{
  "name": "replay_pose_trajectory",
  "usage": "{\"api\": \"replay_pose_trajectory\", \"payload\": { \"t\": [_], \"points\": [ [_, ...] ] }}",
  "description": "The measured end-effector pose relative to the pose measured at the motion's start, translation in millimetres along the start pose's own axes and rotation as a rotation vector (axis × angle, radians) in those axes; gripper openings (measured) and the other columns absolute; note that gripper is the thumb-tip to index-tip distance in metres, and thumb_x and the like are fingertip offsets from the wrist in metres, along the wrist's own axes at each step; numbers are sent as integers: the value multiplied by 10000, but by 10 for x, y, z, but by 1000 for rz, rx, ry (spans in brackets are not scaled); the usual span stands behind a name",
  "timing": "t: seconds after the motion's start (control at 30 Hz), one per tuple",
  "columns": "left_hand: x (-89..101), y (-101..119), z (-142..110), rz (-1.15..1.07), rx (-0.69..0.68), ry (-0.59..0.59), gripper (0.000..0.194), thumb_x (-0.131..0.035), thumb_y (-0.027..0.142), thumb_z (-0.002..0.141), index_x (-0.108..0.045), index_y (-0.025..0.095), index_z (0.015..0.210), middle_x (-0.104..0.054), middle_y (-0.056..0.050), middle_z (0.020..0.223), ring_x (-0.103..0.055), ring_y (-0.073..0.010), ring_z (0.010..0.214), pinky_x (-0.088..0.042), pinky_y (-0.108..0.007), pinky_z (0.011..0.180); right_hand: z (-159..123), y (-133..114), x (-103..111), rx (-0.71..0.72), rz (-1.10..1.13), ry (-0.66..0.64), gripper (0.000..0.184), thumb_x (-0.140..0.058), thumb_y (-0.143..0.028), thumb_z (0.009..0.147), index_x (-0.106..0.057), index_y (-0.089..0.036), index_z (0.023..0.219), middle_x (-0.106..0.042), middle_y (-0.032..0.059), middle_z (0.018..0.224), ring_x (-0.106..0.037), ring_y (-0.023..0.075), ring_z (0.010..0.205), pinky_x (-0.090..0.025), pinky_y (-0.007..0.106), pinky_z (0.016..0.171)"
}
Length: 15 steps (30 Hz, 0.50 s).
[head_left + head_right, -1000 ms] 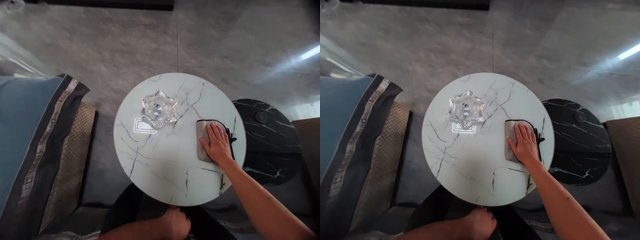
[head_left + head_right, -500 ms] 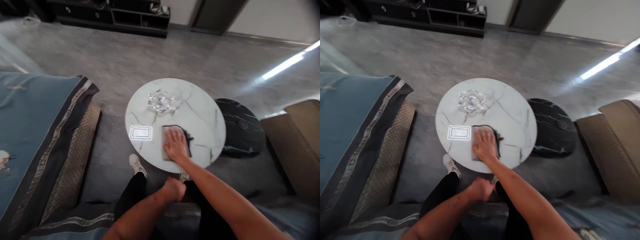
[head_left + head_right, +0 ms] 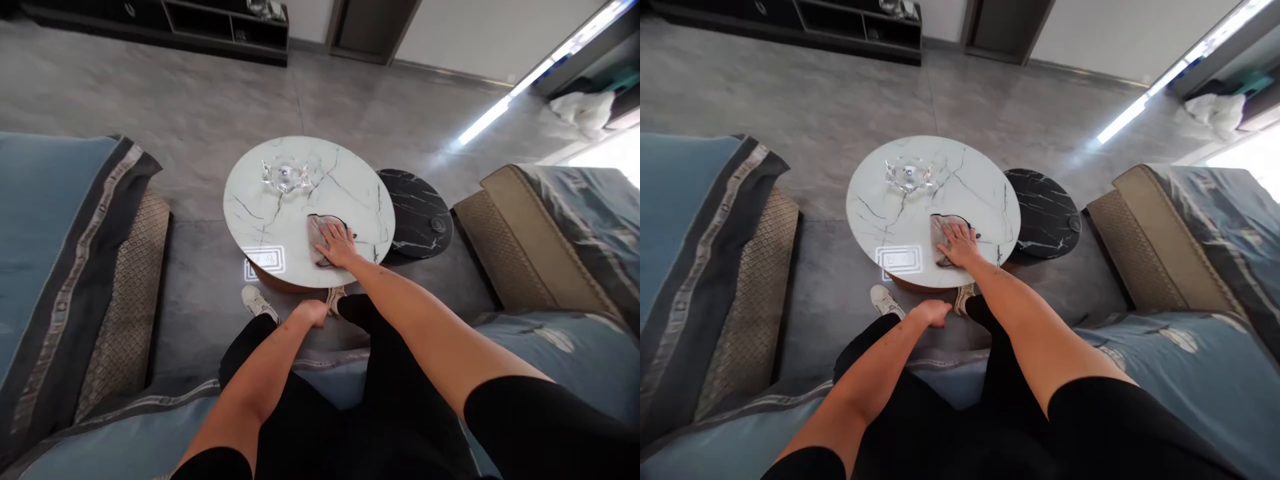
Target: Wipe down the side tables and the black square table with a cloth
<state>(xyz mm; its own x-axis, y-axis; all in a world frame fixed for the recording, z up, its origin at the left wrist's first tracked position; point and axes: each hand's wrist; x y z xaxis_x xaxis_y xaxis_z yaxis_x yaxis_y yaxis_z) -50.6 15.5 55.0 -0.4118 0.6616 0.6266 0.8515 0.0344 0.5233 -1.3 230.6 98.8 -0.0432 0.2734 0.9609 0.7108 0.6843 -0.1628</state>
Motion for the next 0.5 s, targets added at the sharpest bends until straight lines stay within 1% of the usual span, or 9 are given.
{"api": "replay_pose_trajectory", "payload": {
  "t": [0.07,0.17,0.23,0.27,0.3,0.33,0.37,0.43,0.5],
  "points": [
    [95,23,-31,39,48,-39,483,-875,230,875,-819,181,1353,-849,-223,1350,-824,-412,1279,-686,-492,1064,-17,329,77,-79,-59,30,861,-442,-645,1151,-318,-207,1883,-123,109,2003,-65,393,1851,-61,702,1486],
    [206,119,54,71,21,-31,464,-777,232,952,-786,171,1412,-827,-231,1404,-814,-403,1308,-681,-508,1076,0,762,113,-227,-83,130,833,-394,-575,1161,-364,-106,1848,-160,161,1992,-87,386,1848,-84,658,1494],
    [229,174,161,75,-41,-17,488,-725,288,1004,-741,188,1481,-797,-217,1478,-795,-392,1346,-667,-512,1105,45,855,70,-341,-37,175,845,-332,-581,1177,-309,-91,1865,-161,179,1989,-99,401,1846,-120,663,1487],
    [226,189,216,76,-75,-11,500,-721,319,1011,-726,194,1496,-791,-211,1489,-793,-391,1347,-662,-515,1113,83,812,38,-380,-9,181,861,-310,-599,1182,-270,-94,1879,-147,182,1990,-97,414,1845,-134,673,1482],
    [215,193,268,79,-102,-2,508,-725,340,1008,-720,194,1494,-791,-211,1482,-796,-393,1336,-660,-521,1114,134,708,5,-385,11,172,879,-310,-618,1182,-242,-100,1888,-126,182,1993,-86,427,1845,-137,681,1479],
    [202,186,316,83,-121,13,505,-728,348,1002,-722,188,1480,-796,-215,1462,-801,-396,1318,-660,-528,1112,200,545,-27,-349,23,155,896,-331,-636,1178,-231,-106,1893,-112,177,1995,-70,436,1845,-128,686,1479],
    [189,172,359,86,-131,27,498,-732,345,992,-728,178,1461,-803,-223,1435,-808,-401,1296,-663,-534,1104,280,335,-56,-270,30,131,912,-365,-655,1171,-236,-117,1895,-110,167,1996,-57,439,1846,-114,687,1480],
    [177,129,436,74,-132,40,488,-749,316,964,-746,160,1426,-821,-234,1377,-821,-408,1249,-677,-535,1072,461,-168,-102,-40,47,88,939,-432,-699,1152,-266,-151,1895,-136,133,1996,-43,425,1849,-84,672,1487],
    [193,90,507,38,-151,36,501,-779,288,937,-759,171,1423,-837,-217,1356,-825,-404,1231,-685,-519,1056,625,-657,-133,154,71,74,961,-460,-740,1141,-277,-174,1896,-154,101,1995,-40,401,1852,-67,654,1494]
  ]
}}
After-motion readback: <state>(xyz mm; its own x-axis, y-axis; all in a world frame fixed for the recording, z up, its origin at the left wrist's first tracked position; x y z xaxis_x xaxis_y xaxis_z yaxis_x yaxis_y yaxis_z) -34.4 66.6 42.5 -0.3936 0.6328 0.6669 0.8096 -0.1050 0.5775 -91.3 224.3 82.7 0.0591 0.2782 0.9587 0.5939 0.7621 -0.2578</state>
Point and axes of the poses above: each hand's wrist, its own z-axis towards the middle knuckle, its own x-axis out of the back of the hand, y = z × x
